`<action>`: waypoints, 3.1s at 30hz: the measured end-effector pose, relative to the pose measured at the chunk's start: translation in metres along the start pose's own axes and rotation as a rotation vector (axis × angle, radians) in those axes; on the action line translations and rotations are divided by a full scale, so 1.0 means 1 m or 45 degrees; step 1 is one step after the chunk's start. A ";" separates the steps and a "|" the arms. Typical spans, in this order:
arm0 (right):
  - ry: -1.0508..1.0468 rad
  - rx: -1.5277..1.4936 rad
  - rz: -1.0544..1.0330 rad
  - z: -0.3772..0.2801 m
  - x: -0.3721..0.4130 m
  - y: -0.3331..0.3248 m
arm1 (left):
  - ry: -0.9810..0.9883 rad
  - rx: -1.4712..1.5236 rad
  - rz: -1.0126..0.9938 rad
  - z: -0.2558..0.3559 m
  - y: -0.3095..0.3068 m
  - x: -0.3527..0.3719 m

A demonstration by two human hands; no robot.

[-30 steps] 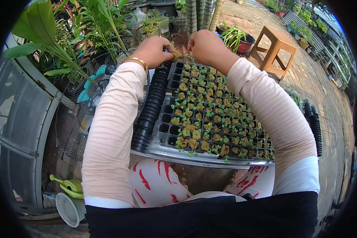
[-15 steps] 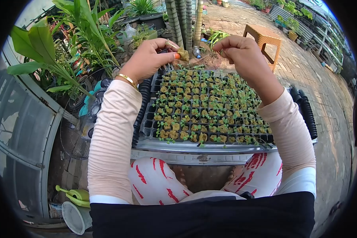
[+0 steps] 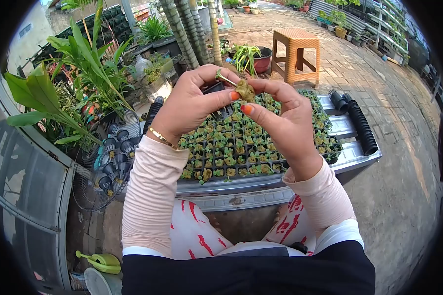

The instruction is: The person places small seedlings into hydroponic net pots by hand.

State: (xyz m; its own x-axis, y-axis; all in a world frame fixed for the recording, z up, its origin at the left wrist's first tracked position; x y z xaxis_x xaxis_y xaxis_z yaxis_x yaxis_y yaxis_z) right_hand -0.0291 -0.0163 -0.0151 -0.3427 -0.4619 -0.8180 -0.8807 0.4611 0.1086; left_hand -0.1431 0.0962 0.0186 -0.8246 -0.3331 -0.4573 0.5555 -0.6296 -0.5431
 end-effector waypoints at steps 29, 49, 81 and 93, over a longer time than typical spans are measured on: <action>-0.733 0.834 -0.128 -0.032 0.033 0.030 | -0.158 1.118 0.592 -0.045 -0.013 0.081; -0.790 0.881 -0.266 -0.031 0.041 0.040 | -0.251 0.949 0.701 -0.034 -0.005 0.081; -0.503 0.584 -0.325 -0.028 0.019 0.029 | -0.180 1.134 0.386 -0.031 0.015 0.074; -0.357 0.509 -0.352 -0.021 0.016 0.023 | -0.277 1.022 0.437 -0.028 0.020 0.073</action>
State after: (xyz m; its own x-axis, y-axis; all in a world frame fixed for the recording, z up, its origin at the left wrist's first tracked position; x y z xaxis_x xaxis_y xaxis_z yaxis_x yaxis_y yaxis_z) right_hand -0.0619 -0.0290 -0.0136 0.0313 -0.4124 -0.9105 -0.7143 0.6279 -0.3090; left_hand -0.1887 0.0787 -0.0453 -0.6742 -0.6676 -0.3159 0.6005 -0.7445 0.2920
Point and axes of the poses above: each hand's wrist, its own x-axis away from the middle knuckle, its own y-axis out of the palm, z = x × y, the point moved 5 cm from there along -x, towards the middle knuckle, and after that the axes turned 14 degrees about -x, right-handed, at the moved point
